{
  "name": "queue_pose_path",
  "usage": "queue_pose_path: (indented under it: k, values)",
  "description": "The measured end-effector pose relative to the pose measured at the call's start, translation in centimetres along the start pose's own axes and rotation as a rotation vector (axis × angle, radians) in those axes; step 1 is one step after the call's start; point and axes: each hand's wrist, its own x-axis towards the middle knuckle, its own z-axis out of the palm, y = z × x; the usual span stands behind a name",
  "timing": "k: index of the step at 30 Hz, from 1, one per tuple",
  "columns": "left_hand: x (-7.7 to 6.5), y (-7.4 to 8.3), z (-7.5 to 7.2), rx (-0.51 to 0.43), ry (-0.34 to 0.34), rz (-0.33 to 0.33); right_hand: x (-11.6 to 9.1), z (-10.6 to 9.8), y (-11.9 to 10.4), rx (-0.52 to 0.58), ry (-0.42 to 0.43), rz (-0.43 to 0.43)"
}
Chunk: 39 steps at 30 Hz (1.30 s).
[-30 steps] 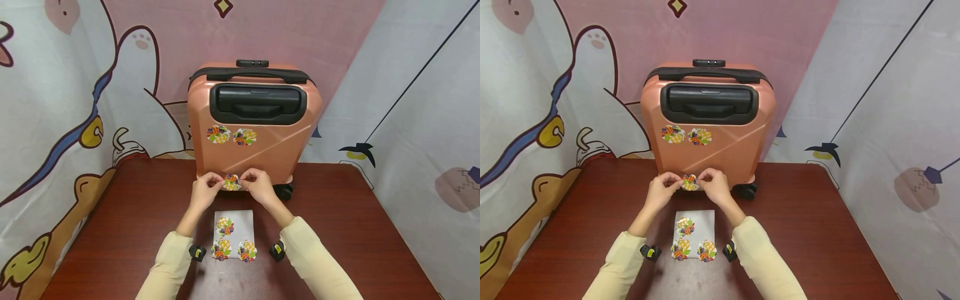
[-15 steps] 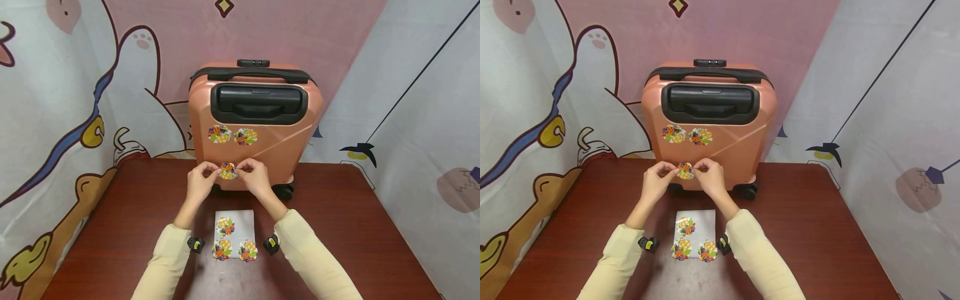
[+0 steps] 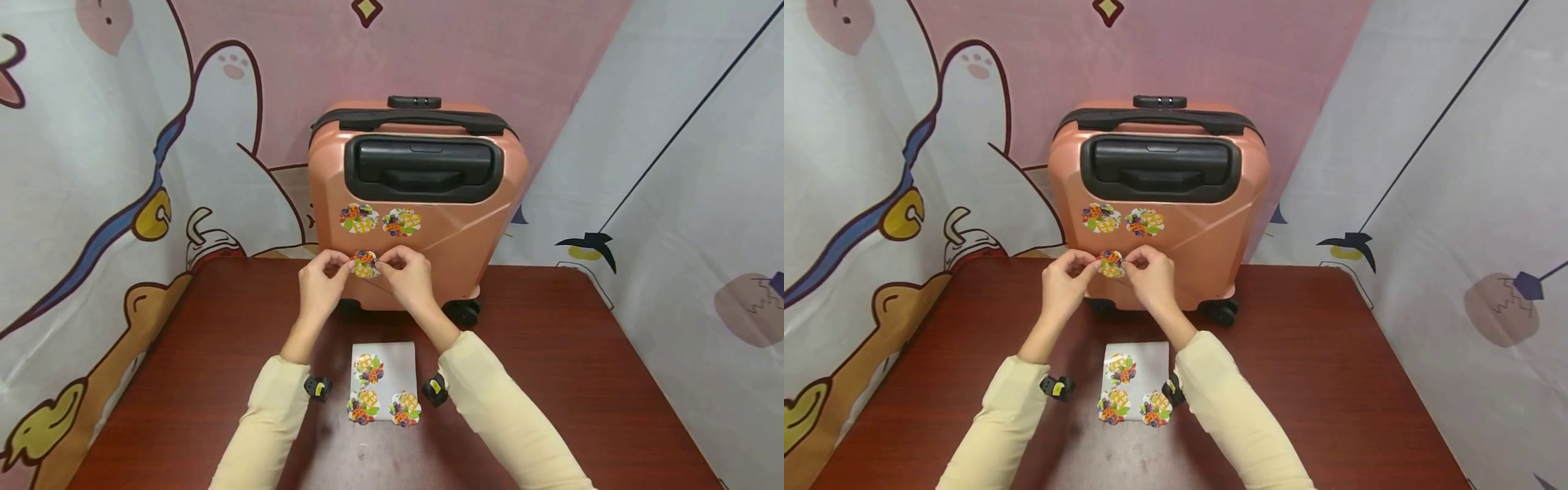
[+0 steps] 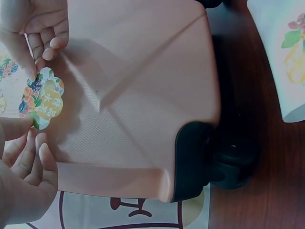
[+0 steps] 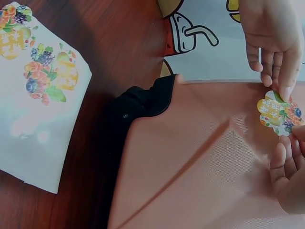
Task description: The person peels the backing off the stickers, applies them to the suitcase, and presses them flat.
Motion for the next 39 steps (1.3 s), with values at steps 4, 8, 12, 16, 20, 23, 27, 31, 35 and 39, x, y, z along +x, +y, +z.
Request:
queue_pose_path:
  k: [4,8,12,16,20,23,27,31,35,39]
  values:
    - [0.3,0.2,-0.1,0.0,0.031,0.035,0.2,0.4,-0.4,0.002,0.028,0.001]
    - [0.6,0.3,-0.2,-0.007,0.057,0.053,0.3,0.8,-0.8,0.0,0.053,0.008]
    - [0.9,0.4,-0.2,-0.011,0.075,0.046,0.5,1.1,-1.1,0.004,0.068,0.014]
    - [1.0,0.4,-0.2,-0.007,0.094,0.053,0.5,1.3,-1.4,-0.002,0.092,0.006]
    - [1.1,0.4,-0.2,0.008,0.114,0.067,0.4,1.5,-1.5,-0.022,0.121,-0.009]
    - [1.0,0.7,-0.1,0.03,0.128,0.08,0.4,1.6,-1.7,-0.035,0.142,-0.032]
    - [1.1,0.9,-0.1,0.061,0.15,0.101,0.5,1.8,-1.7,-0.061,0.174,-0.068]
    - [1.2,1.0,0.0,0.076,0.178,0.12,0.6,2.1,-1.6,-0.1,0.204,-0.089]
    - [1.3,0.9,0.1,0.081,0.192,0.132,0.6,2.3,-1.6,-0.123,0.234,-0.115]
    - [1.3,0.8,0.2,0.094,0.194,0.134,0.7,2.4,-1.5,-0.142,0.252,-0.126]
